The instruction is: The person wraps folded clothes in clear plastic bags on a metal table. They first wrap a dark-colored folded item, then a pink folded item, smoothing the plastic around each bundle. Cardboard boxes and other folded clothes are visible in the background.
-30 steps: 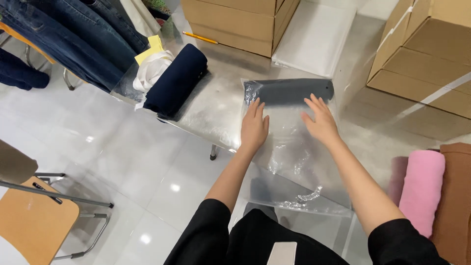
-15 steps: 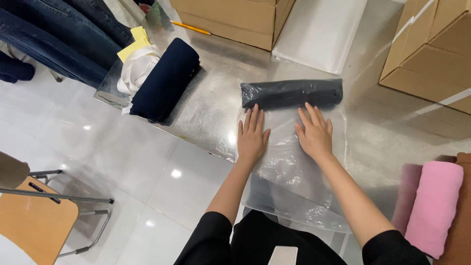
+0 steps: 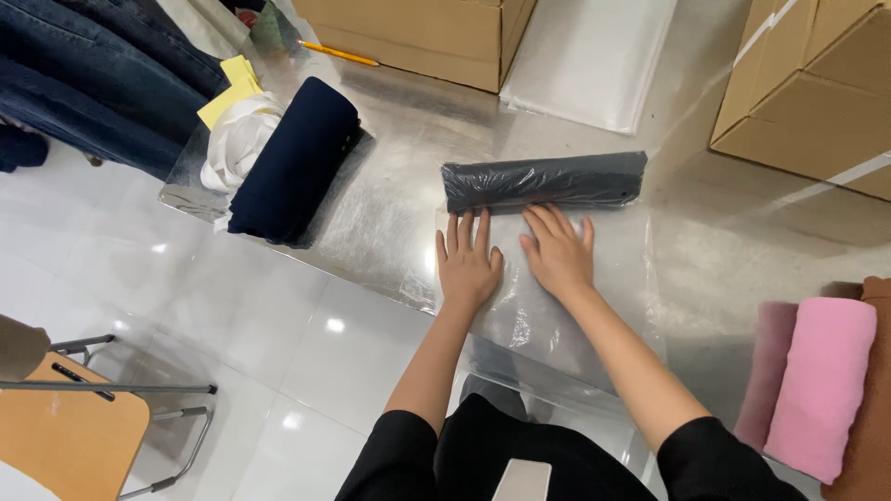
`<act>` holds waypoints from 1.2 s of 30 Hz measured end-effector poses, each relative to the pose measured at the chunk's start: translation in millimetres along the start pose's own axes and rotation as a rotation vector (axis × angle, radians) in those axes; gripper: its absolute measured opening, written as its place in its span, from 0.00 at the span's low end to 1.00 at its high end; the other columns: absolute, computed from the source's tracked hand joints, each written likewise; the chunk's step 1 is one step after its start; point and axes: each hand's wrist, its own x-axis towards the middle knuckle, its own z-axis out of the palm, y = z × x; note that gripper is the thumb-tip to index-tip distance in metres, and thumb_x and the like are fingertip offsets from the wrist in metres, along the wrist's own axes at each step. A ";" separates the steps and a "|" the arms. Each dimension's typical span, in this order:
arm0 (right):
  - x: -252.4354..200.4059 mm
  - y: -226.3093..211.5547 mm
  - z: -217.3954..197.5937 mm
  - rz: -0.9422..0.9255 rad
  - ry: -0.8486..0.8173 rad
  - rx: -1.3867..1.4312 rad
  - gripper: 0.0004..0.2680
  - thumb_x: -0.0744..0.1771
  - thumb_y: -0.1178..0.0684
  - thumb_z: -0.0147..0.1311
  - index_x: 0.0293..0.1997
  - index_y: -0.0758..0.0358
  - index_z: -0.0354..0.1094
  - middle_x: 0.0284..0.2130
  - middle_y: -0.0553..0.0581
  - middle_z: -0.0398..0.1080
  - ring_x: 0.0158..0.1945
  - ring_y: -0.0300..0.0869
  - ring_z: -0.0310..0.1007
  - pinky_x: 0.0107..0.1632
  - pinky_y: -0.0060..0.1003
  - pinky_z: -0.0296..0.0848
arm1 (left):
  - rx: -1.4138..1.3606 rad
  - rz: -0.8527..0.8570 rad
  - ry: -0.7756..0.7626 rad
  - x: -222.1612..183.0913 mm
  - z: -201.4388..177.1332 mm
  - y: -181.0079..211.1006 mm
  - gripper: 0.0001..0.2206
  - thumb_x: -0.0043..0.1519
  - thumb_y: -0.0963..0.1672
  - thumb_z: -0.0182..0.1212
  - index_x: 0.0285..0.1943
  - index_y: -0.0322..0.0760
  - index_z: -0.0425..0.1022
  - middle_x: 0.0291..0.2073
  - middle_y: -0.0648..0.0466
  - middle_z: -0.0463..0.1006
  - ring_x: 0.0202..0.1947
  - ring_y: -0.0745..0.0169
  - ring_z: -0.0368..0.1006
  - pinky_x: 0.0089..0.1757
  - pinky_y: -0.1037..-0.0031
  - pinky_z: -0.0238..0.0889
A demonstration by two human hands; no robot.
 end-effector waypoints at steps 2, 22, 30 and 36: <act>-6.3 20.6 -16.4 0.012 0.006 -0.007 0.17 0.74 0.42 0.45 0.74 0.46 0.63 0.74 0.48 0.62 0.79 0.48 0.52 0.72 0.74 0.39 | -0.010 -0.008 -0.014 4.8 -2.4 3.0 0.34 0.67 0.54 0.39 0.87 0.60 0.42 0.83 0.56 0.44 0.83 0.49 0.31 0.74 0.48 0.25; 24.0 -29.7 7.3 0.101 -0.057 0.123 0.21 0.73 0.53 0.41 0.79 0.48 0.55 0.80 0.55 0.50 0.82 0.54 0.42 0.76 0.71 0.31 | 0.037 0.075 0.109 38.5 8.1 9.8 0.33 0.71 0.59 0.41 0.86 0.55 0.47 0.83 0.51 0.46 0.83 0.44 0.33 0.74 0.46 0.28; -8.1 77.7 -29.0 0.158 0.099 -0.109 0.21 0.75 0.38 0.41 0.79 0.50 0.58 0.80 0.54 0.53 0.81 0.53 0.48 0.77 0.63 0.39 | 0.000 0.092 0.050 36.9 -7.5 3.5 0.33 0.72 0.62 0.34 0.86 0.57 0.48 0.84 0.54 0.43 0.84 0.49 0.31 0.75 0.51 0.27; -35.3 104.2 -40.0 0.390 0.057 -0.074 0.22 0.77 0.43 0.32 0.84 0.59 0.48 0.83 0.55 0.41 0.85 0.51 0.32 0.78 0.66 0.23 | 0.019 0.067 -0.008 20.8 -23.4 -9.9 0.32 0.74 0.60 0.31 0.87 0.56 0.45 0.85 0.52 0.39 0.84 0.50 0.30 0.76 0.53 0.26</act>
